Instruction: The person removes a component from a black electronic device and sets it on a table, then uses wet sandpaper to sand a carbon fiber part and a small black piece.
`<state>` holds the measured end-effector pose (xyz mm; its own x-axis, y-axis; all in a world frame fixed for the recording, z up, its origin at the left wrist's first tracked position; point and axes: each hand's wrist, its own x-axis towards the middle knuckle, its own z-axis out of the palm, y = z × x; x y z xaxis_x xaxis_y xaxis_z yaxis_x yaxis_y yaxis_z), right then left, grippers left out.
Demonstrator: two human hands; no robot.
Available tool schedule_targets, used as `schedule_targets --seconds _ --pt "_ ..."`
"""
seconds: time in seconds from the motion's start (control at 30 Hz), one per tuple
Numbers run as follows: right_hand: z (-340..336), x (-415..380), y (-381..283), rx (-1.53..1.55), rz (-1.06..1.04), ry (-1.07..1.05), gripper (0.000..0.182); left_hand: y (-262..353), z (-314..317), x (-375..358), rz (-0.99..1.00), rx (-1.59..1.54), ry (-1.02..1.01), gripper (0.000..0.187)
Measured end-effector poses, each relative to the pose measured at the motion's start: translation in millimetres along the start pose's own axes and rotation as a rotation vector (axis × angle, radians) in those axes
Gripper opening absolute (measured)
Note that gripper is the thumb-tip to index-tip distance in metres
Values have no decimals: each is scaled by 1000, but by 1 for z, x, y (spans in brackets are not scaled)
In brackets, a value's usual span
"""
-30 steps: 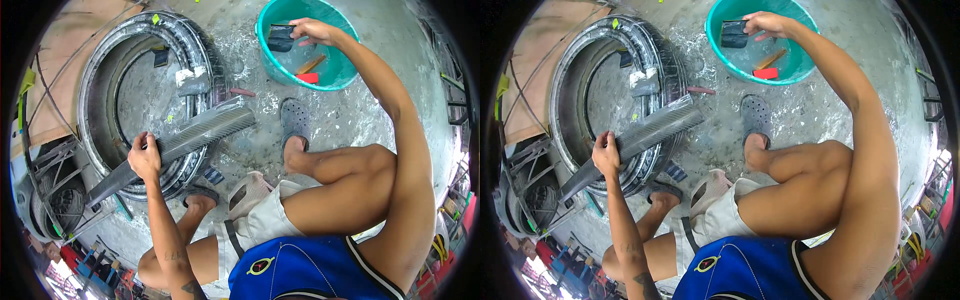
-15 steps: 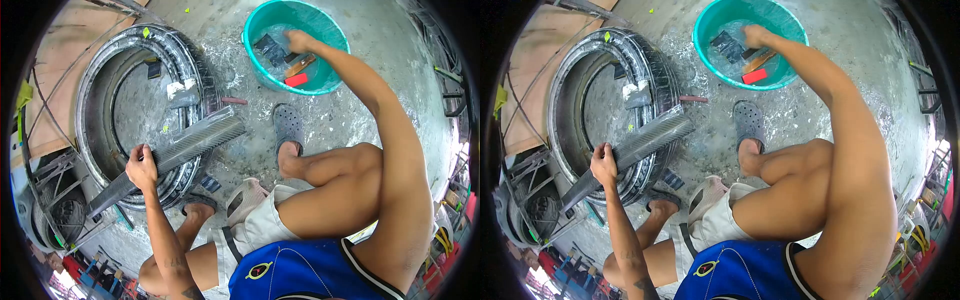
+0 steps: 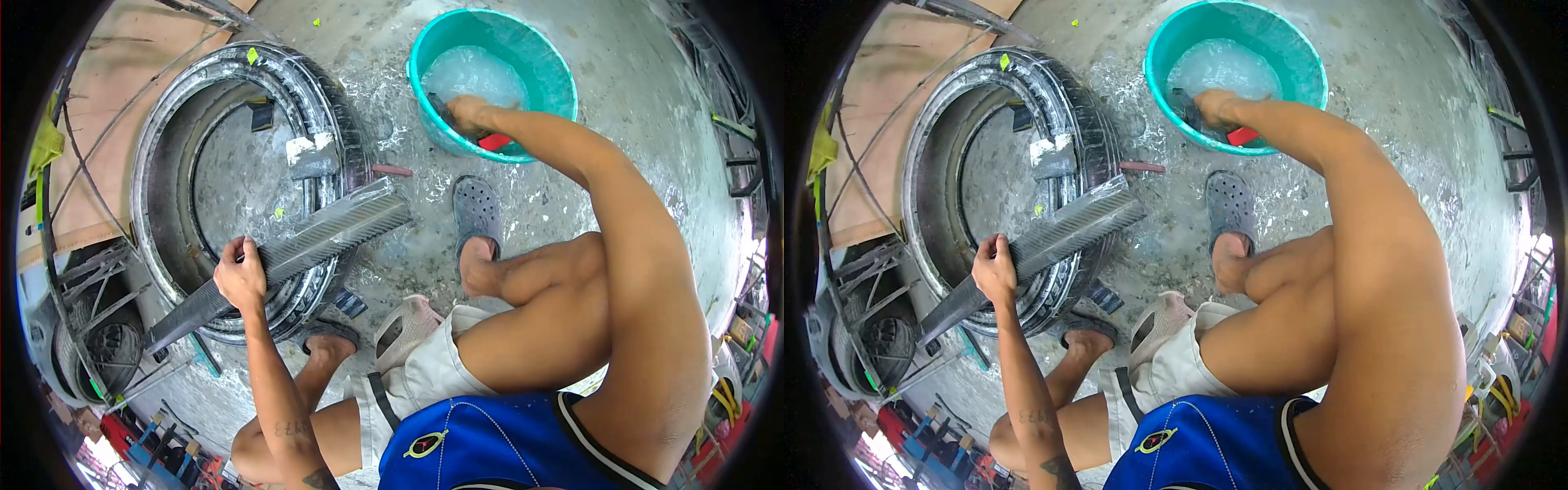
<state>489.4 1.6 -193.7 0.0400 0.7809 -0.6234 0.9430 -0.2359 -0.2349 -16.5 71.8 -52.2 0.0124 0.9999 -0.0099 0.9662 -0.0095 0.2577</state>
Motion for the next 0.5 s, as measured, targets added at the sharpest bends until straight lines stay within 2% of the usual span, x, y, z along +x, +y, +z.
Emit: schedule_targets --seconds 0.03,0.07,0.13,0.17,0.23,0.33,0.4,0.5 --pt "2 -1 1 143 -17 -29 45 1 -1 0 -12 -10 -10 38" --pt "-1 -1 3 145 -17 -27 45 2 -2 0 -26 -20 -17 38" --pt "-15 2 8 744 -6 -247 49 2 -1 0 -19 -12 4 36" --pt "-20 0 14 894 -114 -197 47 3 -1 -1 -18 -4 21 35" --pt "-32 0 21 1226 -85 -278 38 4 -1 -2 -33 -21 21 34" --pt "-85 -44 -8 1273 -74 -340 32 2 -1 0 -13 -37 0 32" --pt "-106 -53 -17 1175 -191 113 33 1 1 -1 -12 -29 11 32" --pt "-158 -57 -48 881 -303 357 24 7 -3 -1 -52 -19 -28 32"
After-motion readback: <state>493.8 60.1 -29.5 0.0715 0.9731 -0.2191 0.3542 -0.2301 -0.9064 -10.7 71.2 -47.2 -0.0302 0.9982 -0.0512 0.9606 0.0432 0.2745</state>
